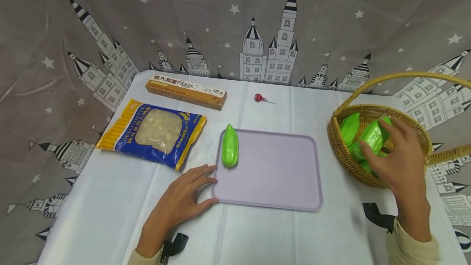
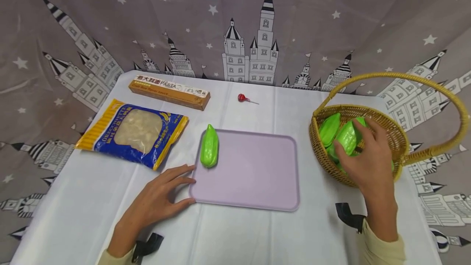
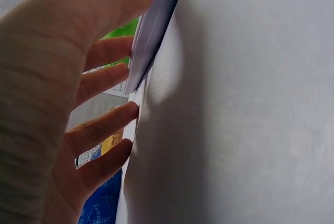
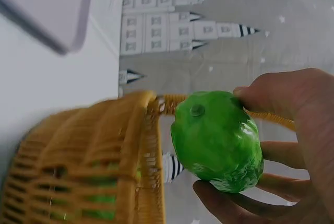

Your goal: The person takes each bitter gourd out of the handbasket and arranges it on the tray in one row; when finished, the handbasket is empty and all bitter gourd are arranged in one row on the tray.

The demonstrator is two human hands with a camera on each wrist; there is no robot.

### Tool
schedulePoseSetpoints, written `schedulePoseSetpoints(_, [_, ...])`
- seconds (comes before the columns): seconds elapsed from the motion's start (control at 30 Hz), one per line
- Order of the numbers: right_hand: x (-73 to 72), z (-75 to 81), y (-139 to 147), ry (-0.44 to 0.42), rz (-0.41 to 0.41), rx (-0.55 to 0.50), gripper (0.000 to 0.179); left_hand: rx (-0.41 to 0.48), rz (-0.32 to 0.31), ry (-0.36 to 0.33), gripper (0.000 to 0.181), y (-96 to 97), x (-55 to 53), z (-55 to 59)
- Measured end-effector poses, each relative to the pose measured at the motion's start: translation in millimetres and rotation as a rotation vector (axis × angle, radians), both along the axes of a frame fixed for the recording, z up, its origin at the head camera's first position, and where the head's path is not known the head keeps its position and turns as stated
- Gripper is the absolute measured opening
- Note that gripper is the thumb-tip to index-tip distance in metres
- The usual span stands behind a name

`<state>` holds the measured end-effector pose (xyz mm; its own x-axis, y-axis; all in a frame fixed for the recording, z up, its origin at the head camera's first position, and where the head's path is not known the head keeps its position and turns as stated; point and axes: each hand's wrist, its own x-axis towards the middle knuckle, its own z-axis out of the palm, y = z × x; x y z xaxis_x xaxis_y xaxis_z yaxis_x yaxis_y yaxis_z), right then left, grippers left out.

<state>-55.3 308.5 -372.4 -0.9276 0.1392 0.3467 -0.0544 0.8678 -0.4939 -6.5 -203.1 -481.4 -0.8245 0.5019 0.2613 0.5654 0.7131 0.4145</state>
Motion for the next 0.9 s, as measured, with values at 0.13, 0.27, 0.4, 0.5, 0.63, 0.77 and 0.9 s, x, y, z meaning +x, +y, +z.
schedulePoseSetpoints(0.13, [-0.3,1.0,-10.3,0.027,0.054,-0.025,0.073,-0.005,0.005,-0.01,0.051,1.2,-1.0,0.1])
schedulePoseSetpoints(0.27, [-3.3,-1.6,-21.0,0.048,0.126,-0.04,0.074,-0.017,0.012,-0.024,0.05,2.1,-0.5,0.7])
schedulePoseSetpoints(0.4, [-8.6,-7.6,-35.6,0.067,0.193,-0.033,0.072,-0.024,0.021,-0.026,0.05,1.7,0.5,1.8])
schedulePoseSetpoints(0.5, [-12.1,-14.0,-48.8,0.069,0.235,-0.027,0.071,-0.02,0.025,-0.025,0.05,0.5,3.1,1.4])
schedulePoseSetpoints(0.63, [-18.1,-21.8,-66.8,0.048,0.271,-0.034,0.071,-0.008,0.018,-0.021,0.05,-0.1,4.0,0.4])
schedulePoseSetpoints(0.77, [-24.7,-31.8,-83.3,-0.008,0.316,-0.078,0.071,-0.003,0.018,-0.019,0.05,-0.1,3.5,0.4])
schedulePoseSetpoints(0.9, [-30.8,-44.2,-96.0,-0.025,0.358,-0.083,0.069,-0.004,0.02,-0.028,0.051,0.8,2.4,1.2])
